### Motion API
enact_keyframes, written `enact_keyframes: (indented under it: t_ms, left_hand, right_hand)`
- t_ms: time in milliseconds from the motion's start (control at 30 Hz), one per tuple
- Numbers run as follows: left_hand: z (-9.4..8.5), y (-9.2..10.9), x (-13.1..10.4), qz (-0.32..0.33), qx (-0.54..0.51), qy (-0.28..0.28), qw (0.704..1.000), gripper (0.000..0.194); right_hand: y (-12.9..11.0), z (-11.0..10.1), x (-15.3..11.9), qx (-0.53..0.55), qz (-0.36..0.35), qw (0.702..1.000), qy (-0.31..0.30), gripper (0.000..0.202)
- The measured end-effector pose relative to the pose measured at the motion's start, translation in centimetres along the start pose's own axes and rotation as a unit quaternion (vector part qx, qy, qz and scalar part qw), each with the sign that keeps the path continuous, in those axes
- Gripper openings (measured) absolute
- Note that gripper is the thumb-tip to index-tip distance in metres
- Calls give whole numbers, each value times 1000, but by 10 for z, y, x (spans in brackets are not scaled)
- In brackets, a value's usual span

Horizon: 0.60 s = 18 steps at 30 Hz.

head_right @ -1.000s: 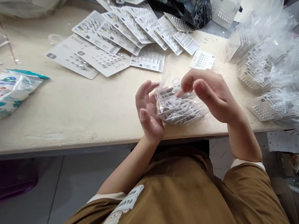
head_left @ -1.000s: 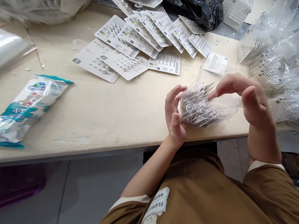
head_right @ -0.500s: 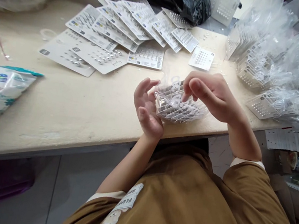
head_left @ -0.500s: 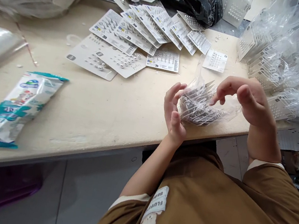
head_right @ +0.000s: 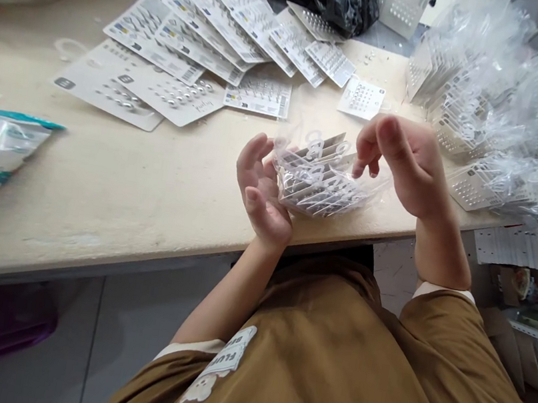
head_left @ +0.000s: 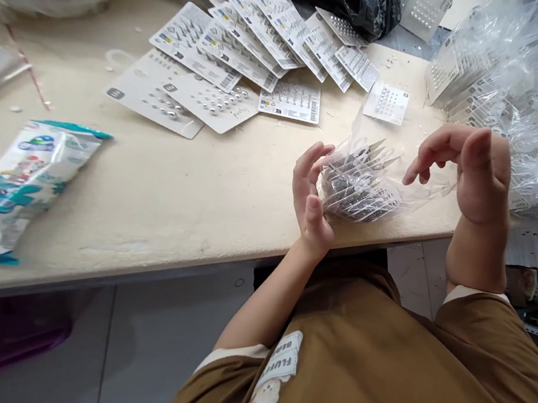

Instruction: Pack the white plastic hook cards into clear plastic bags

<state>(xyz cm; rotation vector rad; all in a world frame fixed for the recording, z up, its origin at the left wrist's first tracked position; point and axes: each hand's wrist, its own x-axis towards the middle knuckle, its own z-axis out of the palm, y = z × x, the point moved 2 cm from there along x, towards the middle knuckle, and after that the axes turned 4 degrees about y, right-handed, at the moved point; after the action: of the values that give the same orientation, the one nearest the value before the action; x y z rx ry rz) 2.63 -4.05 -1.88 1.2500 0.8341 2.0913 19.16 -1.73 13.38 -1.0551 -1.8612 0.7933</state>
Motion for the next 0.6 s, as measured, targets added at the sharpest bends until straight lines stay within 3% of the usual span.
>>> enact_keyframes:
  t_ms: [133, 333, 600]
  left_hand:
    - [0, -1, 0, 1, 7, 4, 1000, 67]
    - [-1, -3, 0, -6, 12, 1, 1000, 70]
    - [-2, -4, 1, 30, 24, -19, 999, 64]
  right_hand:
    - [0, -1, -2, -8, 1, 998, -60, 63]
    - [-9, -8, -8, -17, -5, 998, 53, 60]
    - [-13, -12, -14, -29, -6, 998, 47, 57]
